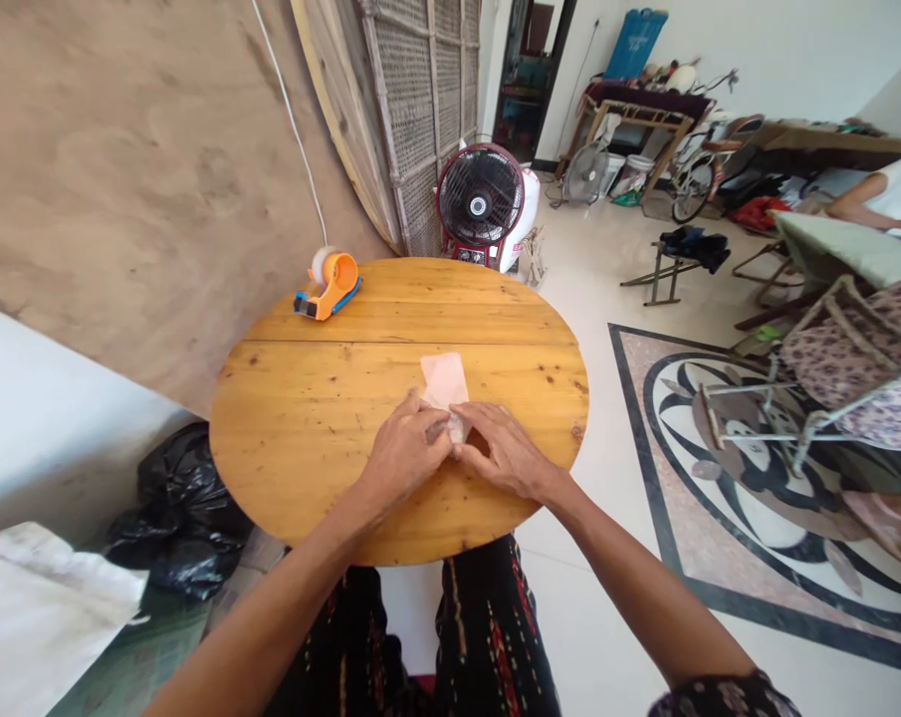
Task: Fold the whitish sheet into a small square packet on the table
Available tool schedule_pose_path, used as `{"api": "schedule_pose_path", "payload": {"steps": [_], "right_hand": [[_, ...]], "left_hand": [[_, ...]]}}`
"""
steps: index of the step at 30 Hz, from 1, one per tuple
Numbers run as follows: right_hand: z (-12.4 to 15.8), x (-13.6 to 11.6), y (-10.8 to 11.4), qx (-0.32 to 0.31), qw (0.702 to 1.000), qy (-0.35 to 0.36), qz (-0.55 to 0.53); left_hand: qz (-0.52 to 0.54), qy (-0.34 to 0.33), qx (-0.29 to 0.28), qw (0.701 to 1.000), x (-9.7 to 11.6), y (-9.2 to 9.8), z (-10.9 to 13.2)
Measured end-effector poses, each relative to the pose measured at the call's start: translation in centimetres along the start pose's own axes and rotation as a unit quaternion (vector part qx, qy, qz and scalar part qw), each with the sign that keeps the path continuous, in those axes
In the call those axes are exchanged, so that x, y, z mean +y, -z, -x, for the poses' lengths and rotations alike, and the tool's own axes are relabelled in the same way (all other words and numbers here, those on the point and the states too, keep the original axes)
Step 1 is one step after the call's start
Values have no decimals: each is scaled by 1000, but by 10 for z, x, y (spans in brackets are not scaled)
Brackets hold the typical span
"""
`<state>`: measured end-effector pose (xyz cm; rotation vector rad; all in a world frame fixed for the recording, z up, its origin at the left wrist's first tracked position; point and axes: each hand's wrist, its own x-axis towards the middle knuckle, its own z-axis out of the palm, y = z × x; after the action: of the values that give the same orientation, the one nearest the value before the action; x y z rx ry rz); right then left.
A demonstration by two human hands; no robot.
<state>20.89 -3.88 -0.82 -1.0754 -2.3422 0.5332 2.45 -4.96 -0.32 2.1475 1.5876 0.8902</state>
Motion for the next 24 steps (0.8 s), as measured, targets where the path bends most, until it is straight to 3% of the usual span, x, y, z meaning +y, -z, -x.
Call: {"api": "schedule_pose_path", "payload": {"steps": [3, 8, 16, 20, 24], "right_hand": [[4, -2, -2, -17, 999, 17, 28], [-1, -5, -17, 26, 996, -6, 88], [-1, -9, -16, 28, 998, -14, 50], [1, -15, -10, 1, 999, -21, 40], [2, -20, -5, -19, 999, -34, 16]], "left_hand": [[10, 4, -13, 1000, -2, 1, -2], [24, -4, -4, 1000, -7, -1, -5], [3, 0, 1, 1000, -4, -3, -1], [-16, -69, 54, 996, -6, -8, 17], [-12, -206, 72, 976, -15, -6, 31]]}}
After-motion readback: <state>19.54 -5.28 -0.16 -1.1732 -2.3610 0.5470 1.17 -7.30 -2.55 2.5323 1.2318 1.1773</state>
